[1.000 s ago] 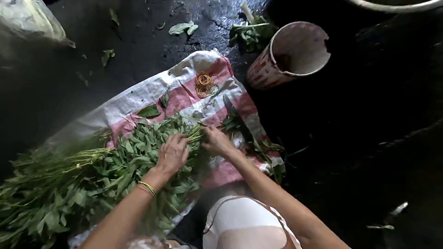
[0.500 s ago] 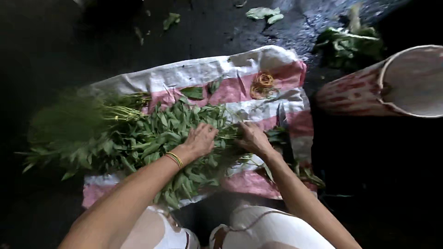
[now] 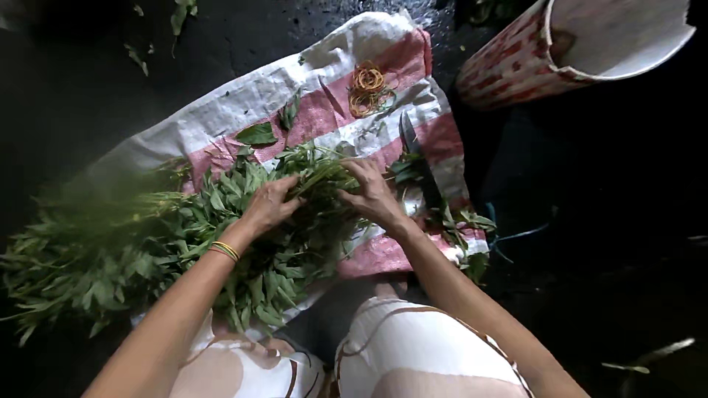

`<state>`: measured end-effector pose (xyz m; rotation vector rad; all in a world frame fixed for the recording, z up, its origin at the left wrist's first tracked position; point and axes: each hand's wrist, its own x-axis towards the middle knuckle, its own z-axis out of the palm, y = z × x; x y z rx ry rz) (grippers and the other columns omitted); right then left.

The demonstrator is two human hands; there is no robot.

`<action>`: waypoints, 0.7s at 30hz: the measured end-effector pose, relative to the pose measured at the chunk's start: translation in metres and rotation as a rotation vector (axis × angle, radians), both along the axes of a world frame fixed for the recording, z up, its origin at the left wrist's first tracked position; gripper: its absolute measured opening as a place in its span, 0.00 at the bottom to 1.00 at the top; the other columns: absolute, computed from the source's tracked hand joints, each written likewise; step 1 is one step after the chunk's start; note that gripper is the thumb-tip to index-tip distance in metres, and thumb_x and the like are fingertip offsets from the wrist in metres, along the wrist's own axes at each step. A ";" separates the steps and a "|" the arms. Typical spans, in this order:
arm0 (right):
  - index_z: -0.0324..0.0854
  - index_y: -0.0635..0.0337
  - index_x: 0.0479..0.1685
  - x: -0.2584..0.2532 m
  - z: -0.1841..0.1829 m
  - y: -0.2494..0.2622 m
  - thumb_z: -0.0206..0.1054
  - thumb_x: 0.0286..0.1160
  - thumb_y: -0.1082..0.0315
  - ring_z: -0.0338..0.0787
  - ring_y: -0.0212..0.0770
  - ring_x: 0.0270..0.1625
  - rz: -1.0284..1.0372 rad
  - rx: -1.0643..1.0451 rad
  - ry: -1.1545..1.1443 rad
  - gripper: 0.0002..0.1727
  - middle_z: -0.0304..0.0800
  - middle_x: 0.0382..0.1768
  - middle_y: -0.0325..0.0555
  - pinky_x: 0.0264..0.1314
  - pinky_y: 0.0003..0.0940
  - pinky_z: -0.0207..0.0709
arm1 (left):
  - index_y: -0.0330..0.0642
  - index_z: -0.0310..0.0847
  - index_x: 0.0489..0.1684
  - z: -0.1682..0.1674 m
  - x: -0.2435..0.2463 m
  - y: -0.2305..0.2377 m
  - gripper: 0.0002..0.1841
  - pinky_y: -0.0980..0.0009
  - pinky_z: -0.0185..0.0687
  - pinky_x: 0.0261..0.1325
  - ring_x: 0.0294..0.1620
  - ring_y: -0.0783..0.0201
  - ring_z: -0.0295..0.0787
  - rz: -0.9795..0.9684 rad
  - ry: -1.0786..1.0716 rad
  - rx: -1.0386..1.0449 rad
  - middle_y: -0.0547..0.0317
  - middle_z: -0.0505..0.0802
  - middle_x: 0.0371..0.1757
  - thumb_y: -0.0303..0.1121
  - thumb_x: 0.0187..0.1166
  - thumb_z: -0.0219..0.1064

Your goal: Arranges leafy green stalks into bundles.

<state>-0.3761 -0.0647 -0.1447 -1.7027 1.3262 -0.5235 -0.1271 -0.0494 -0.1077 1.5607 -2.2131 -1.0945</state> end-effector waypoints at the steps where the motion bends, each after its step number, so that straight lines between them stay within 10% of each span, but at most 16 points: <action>1: 0.83 0.66 0.68 0.002 0.003 -0.003 0.75 0.67 0.72 0.75 0.65 0.77 0.008 0.000 -0.064 0.26 0.79 0.74 0.63 0.76 0.64 0.69 | 0.35 0.84 0.64 0.000 0.001 0.000 0.19 0.44 0.85 0.57 0.52 0.46 0.92 0.015 0.004 -0.006 0.42 0.93 0.54 0.36 0.79 0.70; 4: 0.84 0.68 0.64 0.016 0.010 0.000 0.71 0.71 0.67 0.78 0.59 0.77 0.025 -0.041 -0.142 0.22 0.81 0.72 0.62 0.76 0.65 0.68 | 0.37 0.80 0.74 -0.005 0.001 0.001 0.29 0.42 0.77 0.70 0.73 0.43 0.79 0.048 -0.046 -0.063 0.42 0.81 0.77 0.42 0.75 0.73; 10: 0.90 0.62 0.38 0.036 0.020 0.004 0.76 0.70 0.53 0.88 0.53 0.57 0.081 -0.227 -0.117 0.18 0.89 0.51 0.53 0.65 0.78 0.64 | 0.34 0.75 0.69 0.017 0.004 0.003 0.29 0.43 0.84 0.59 0.57 0.41 0.89 0.071 -0.024 0.061 0.36 0.88 0.58 0.26 0.66 0.79; 13: 0.90 0.62 0.42 0.030 0.014 0.004 0.76 0.70 0.52 0.87 0.51 0.50 0.132 -0.217 -0.103 0.19 0.87 0.45 0.51 0.64 0.74 0.66 | 0.34 0.72 0.73 0.017 0.012 0.001 0.29 0.39 0.84 0.54 0.51 0.39 0.91 0.079 0.002 0.132 0.35 0.91 0.51 0.24 0.71 0.75; 17: 0.90 0.61 0.49 0.008 -0.011 0.005 0.71 0.79 0.63 0.93 0.52 0.49 0.067 -0.056 0.021 0.11 0.93 0.45 0.53 0.56 0.59 0.84 | 0.33 0.74 0.75 0.024 0.025 -0.013 0.29 0.56 0.79 0.74 0.65 0.58 0.86 0.321 0.177 0.283 0.44 0.89 0.64 0.25 0.73 0.75; 21: 0.91 0.58 0.55 0.006 -0.016 0.017 0.71 0.77 0.56 0.68 0.79 0.80 -0.050 -0.048 0.436 0.17 0.81 0.70 0.68 0.69 0.93 0.46 | 0.29 0.78 0.63 0.051 0.033 -0.009 0.14 0.73 0.81 0.61 0.51 0.73 0.85 0.607 0.351 0.461 0.55 0.89 0.51 0.19 0.80 0.64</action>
